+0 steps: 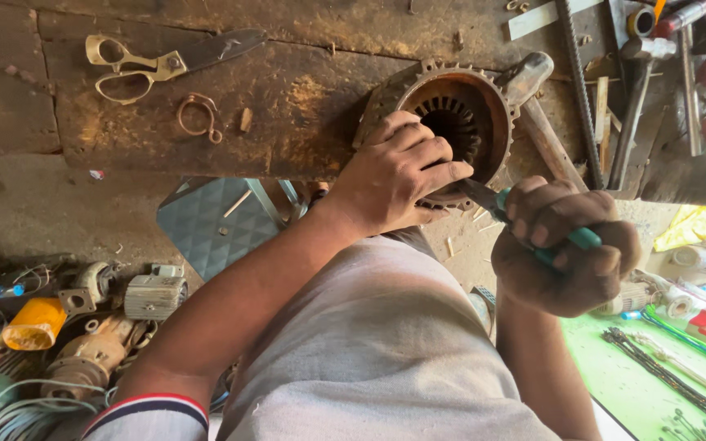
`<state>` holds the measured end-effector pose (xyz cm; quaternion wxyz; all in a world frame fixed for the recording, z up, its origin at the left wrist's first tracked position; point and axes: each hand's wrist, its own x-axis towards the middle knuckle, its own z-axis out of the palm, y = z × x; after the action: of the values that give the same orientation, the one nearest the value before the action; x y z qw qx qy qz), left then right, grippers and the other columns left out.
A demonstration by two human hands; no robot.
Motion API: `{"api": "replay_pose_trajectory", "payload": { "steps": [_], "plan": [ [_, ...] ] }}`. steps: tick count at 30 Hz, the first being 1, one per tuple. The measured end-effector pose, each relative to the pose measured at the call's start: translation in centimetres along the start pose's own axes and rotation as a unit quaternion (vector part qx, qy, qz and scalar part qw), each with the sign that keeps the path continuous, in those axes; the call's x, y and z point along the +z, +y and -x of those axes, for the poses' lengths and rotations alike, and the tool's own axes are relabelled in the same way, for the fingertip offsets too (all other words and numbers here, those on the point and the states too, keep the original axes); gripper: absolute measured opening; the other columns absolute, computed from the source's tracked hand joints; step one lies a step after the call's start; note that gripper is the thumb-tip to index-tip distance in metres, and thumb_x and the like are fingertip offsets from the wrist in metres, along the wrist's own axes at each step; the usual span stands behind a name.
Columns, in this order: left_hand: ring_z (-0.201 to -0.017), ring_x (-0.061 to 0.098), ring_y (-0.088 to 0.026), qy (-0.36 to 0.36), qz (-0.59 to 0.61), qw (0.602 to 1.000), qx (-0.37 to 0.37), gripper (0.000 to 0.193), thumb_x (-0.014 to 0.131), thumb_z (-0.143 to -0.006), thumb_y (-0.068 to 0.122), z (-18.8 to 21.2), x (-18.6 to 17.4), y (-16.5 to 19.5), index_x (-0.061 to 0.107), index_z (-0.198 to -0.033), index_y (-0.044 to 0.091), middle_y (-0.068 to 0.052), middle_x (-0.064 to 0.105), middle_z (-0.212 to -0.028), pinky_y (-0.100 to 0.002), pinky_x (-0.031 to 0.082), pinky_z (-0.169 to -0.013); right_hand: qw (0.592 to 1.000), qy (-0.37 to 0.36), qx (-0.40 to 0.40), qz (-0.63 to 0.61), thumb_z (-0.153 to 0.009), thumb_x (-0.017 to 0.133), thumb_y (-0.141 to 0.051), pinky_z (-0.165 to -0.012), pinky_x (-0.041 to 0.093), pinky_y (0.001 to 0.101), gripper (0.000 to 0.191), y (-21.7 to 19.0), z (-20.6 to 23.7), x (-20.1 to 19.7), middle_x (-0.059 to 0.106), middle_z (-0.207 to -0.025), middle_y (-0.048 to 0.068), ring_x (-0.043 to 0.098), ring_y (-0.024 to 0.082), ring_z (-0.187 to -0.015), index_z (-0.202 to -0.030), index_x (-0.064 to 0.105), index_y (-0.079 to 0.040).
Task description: The person works on an electric motor stator on a wooden workbench, using pliers to grip and pull wire ends out of the stator slots one by one, occasionally tapping with a hammer. Near the end they flip the stator over to work from the other side.
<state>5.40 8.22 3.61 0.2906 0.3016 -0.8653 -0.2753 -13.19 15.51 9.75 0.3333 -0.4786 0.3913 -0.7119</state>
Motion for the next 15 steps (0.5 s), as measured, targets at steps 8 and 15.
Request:
{"api": "replay_pose_trajectory", "payload": {
  "steps": [8, 15],
  "plan": [
    [-0.121, 0.058, -0.028, 0.003, -0.015, 1.000, 0.001, 0.087, 0.097, -0.062, 0.039, 0.1, 0.5, -0.2, 0.057, -0.136, 0.017, -0.005, 0.062, -0.121, -0.049, 0.033, -0.119, 0.999, -0.054, -0.005, -0.001, -0.110, 0.057, -0.023, -0.055, 0.045, 0.0347, 0.035, 0.7, -1.5, 4.2, 0.056, -0.076, 0.011, 0.053, 0.019, -0.060, -0.085, 0.041, -0.004],
    [-0.128, 0.053, -0.040, 0.071, -0.021, 0.997, 0.005, 0.111, 0.100, -0.061, 0.046, 0.3, 0.4, 0.3, 0.040, -0.140, -0.003, -0.021, 0.053, -0.134, -0.052, 0.035, -0.119, 0.969, -0.077, 0.182, 0.147, -0.113, 0.067, -0.008, -0.050, 0.039, 0.0262, 0.036, 5.6, -8.6, 5.3, 0.058, -0.069, 0.003, 0.052, 0.009, -0.057, -0.080, 0.054, -0.004]
  ]
}}
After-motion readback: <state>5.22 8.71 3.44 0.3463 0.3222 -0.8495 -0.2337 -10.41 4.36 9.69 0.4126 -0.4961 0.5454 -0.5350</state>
